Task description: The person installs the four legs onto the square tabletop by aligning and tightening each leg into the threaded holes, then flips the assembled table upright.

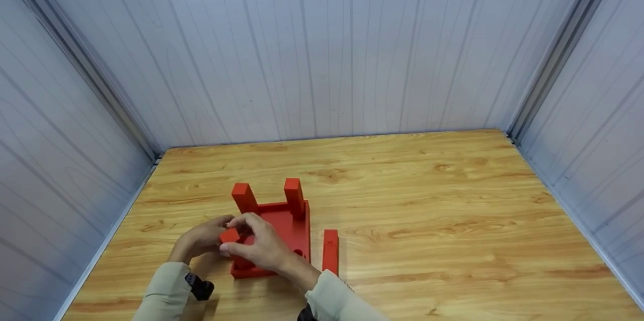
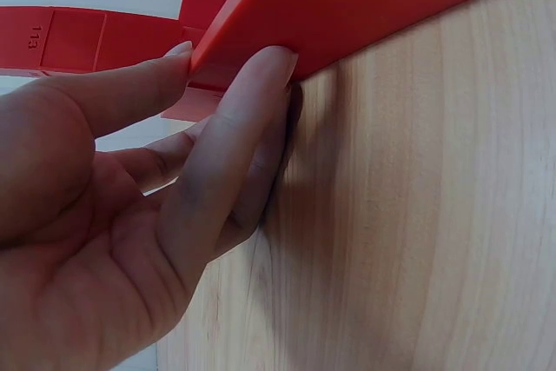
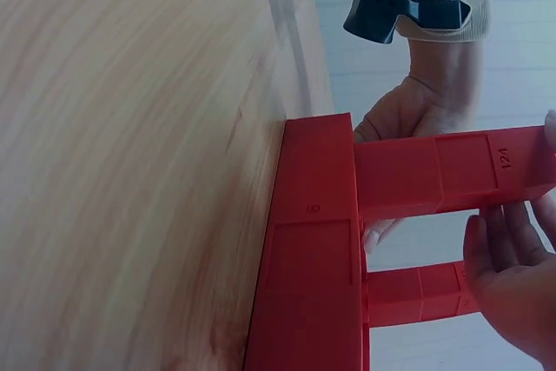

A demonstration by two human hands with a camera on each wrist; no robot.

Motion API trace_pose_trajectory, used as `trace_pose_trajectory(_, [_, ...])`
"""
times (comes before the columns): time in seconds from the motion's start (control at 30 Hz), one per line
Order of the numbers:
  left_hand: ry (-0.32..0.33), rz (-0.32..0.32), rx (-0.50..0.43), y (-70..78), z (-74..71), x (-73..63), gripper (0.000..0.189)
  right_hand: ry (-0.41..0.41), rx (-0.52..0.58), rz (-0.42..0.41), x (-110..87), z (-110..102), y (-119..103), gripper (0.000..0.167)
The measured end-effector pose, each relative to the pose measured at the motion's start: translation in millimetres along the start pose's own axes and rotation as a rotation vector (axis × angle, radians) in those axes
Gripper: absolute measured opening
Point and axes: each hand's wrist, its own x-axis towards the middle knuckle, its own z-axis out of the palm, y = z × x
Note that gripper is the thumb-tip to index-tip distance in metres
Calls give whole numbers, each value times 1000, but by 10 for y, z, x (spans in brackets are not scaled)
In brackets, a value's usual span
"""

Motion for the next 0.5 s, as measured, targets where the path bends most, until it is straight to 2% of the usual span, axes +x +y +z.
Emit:
trace_pose_trajectory(0.2, [8,3,11,-9,5,3,17,-31,3,-49,-22,-21,-3,37])
trace_pose_trajectory(0.5, [22,11,28,0,12,-1,26,30,-45,-45,-22,-3,-4,30])
